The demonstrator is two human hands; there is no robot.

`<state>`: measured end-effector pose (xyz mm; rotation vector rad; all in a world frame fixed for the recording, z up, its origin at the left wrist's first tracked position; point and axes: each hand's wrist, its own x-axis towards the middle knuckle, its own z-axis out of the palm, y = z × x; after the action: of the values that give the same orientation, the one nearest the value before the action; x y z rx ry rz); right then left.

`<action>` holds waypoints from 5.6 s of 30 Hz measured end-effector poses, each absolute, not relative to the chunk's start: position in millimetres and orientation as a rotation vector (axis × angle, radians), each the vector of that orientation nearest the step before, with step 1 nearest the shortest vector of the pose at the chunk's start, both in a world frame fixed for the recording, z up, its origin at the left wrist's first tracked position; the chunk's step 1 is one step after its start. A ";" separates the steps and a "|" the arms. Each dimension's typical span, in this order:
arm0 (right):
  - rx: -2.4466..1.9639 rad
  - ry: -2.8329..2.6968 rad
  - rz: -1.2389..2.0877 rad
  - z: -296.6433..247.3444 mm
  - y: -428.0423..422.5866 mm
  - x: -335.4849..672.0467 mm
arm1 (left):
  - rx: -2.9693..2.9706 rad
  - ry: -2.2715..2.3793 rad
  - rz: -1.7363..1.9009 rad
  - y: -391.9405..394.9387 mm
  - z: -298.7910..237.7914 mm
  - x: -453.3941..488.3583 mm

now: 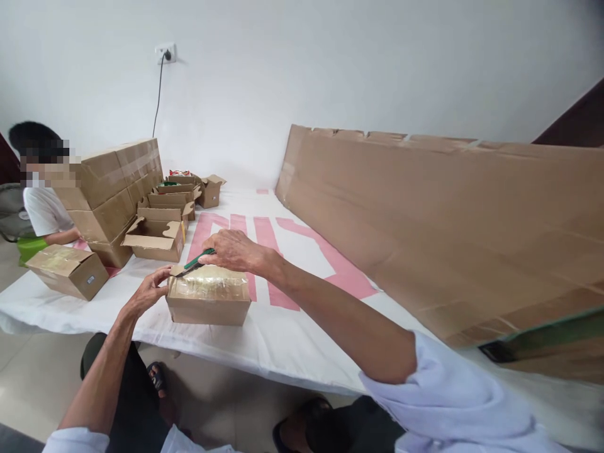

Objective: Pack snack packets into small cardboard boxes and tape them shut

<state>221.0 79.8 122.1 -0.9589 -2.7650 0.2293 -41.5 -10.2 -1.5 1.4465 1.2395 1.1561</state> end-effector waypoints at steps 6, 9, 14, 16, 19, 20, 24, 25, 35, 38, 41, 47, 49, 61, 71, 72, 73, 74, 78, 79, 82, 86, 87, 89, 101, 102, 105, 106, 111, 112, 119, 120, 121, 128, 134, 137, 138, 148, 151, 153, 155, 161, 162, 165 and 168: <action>-0.966 -2.823 0.238 125.4 74.5 230.9 | 1.541 1.276 1.150 -7.9 -4.2 -43.8; -1.045 -2.889 0.200 127.3 70.0 240.5 | 1.589 1.286 1.131 -6.9 -7.1 -46.5; -1.152 -2.940 0.069 120.0 69.2 264.1 | 1.642 1.341 1.111 -6.6 -7.0 -46.5; -1.202 -2.970 0.027 112.6 72.3 278.7 | 1.645 1.382 1.118 -7.2 -5.0 -45.2; -1.242 -2.952 0.075 103.7 76.9 306.2 | 1.632 1.391 1.097 -8.0 -1.2 -41.8; -1.257 -2.921 0.093 103.3 77.7 316.3 | 1.624 1.386 1.091 -8.0 0.1 -40.5; -1.233 -2.754 0.236 114.3 78.5 363.8 | 1.616 1.355 1.079 -6.5 3.0 -37.5; -1.220 -2.684 0.283 116.9 79.2 378.3 | 1.623 1.354 1.077 -6.0 3.0 -37.8; -1.437 -1.934 0.252 -67.0 79.1 459.0 | 1.714 1.418 0.984 -2.7 -1.3 -48.6; -1.489 -1.929 0.170 -136.6 64.5 450.4 | 1.760 1.430 0.949 -2.2 1.0 -50.0; -1.541 -1.928 0.081 -163.5 56.3 446.3 | 1.768 1.403 0.920 -1.5 2.8 -50.7; -1.279 -1.818 0.474 -125.6 67.0 408.9 | 1.761 1.277 0.931 0.2 3.4 -49.6; -1.129 -1.783 0.708 -102.6 69.7 380.0 | 1.767 1.254 0.947 -1.0 5.4 -47.2; -0.835 -2.038 1.016 -46.7 66.6 322.0 | 1.743 1.414 0.800 -14.6 -3.3 -59.1; -0.928 -2.385 0.863 -35.3 86.7 309.4 | 1.821 1.499 0.712 -3.9 2.7 -54.2; -0.925 -2.394 0.840 -33.2 87.9 308.0 | 1.829 1.497 0.713 -2.6 2.0 -54.5; -0.917 -2.401 0.820 -31.1 89.0 306.8 | 1.840 1.493 0.719 -1.3 1.1 -54.7; -0.909 -2.407 0.803 -28.9 90.2 305.8 | 1.849 1.490 0.728 0.3 0.1 -54.7; -0.952 -2.412 0.766 -20.7 96.6 302.6 | 1.837 1.499 0.773 9.0 -3.6 -52.0; -0.977 -2.413 0.761 -19.1 98.2 302.1 | 1.823 1.505 0.782 11.5 -4.3 -50.7; -1.024 -2.412 0.748 -17.7 100.0 302.4 | 1.786 1.506 0.805 16.2 -5.3 -46.4; -0.995 -2.399 0.759 -24.9 93.2 307.7 | 1.788 1.495 0.823 9.5 -7.0 -42.7; -0.990 -2.389 0.772 -27.5 90.4 309.1 | 1.795 1.491 0.828 6.1 -7.9 -42.2; -0.982 -2.354 0.797 -32.5 84.5 310.7 | 1.810 1.488 0.833 -0.6 -9.7 -41.6; -1.063 -2.181 0.618 -25.9 73.8 280.5 | 2.467 1.577 0.654 11.2 23.9 12.2; -1.076 -2.180 0.601 -24.5 73.2 278.8 | 2.492 1.500 0.527 13.7 24.8 19.0; -1.067 -2.184 0.574 -23.5 70.7 278.0 | 2.541 1.462 0.278 20.1 25.4 32.6; -1.055 -2.176 0.572 -24.1 70.3 279.0 | 2.575 1.490 0.233 21.2 26.9 34.3; -1.086 -2.006 0.431 -28.8 77.9 293.3 | 2.711 1.743 0.265 10.5 46.6 19.7; -1.113 -1.980 0.360 -29.6 81.0 297.4 | 2.672 1.829 0.316 5.8 48.9 12.3; -1.098 -2.093 0.408 -47.3 93.4 305.0 | 2.060 1.918 0.858 -12.6 9.1 -33.3; -1.076 -2.069 0.500 -51.8 92.4 302.1 | 1.976 1.835 0.904 -12.2 0.5 -34.2; -1.063 -2.027 0.586 -56.4 91.0 298.9 | 1.894 1.748 0.933 -11.4 -7.1 -33.9; -1.042 -1.790 0.848 -75.4 77.3 289.9 | 1.699 2.011 0.824 1.4 -9.2 -22.4; -1.037 -1.811 0.697 -83.1 53.0 297.6 | 1.840 2.365 0.515 13.6 14.1 -0.1; -1.023 -1.832 0.594 -88.4 37.3 302.2 | 1.756 2.274 0.849 8.5 6.3 1.7; -1.023 -1.843 0.551 -90.3 32.6 303.3 | 1.694 2.168 1.017 5.0 1.0 0.6; -0.978 -2.032 -0.033 -63.9 12.9 309.0 | 1.058 1.584 1.817 -13.1 -37.8 11.9; -0.885 -2.297 -0.100 -35.0 15.1 301.8 | 1.022 1.548 1.853 -11.2 -38.8 15.0; -0.833 -2.541 0.000 -17.7 20.0 292.0 | 1.005 1.518 1.872 -11.7 -39.1 16.6; -0.854 -2.777 0.156 -4.7 28.9 279.2 | 1.005 1.511 1.903 -13.5 -39.2 18.3; -1.091 -3.163 0.411 0.2 64.5 238.2 | 0.994 1.518 1.885 -16.1 -41.2 23.0; -1.089 -3.177 0.422 -3.2 69.0 232.9 | 0.998 1.525 1.875 -14.6 -42.2 23.0; -1.068 -3.218 0.490 -15.2 78.7 222.1 | 1.047 1.575 1.819 -5.5 -44.6 20.8; -1.042 -3.222 0.586 -24.3 86.8 219.1 | 1.203 1.728 1.819 5.3 -41.3 16.8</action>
<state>219.1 86.8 -24.3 -1.0415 -3.2220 0.5859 16.8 5.3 -41.3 1.2027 1.7277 1.8191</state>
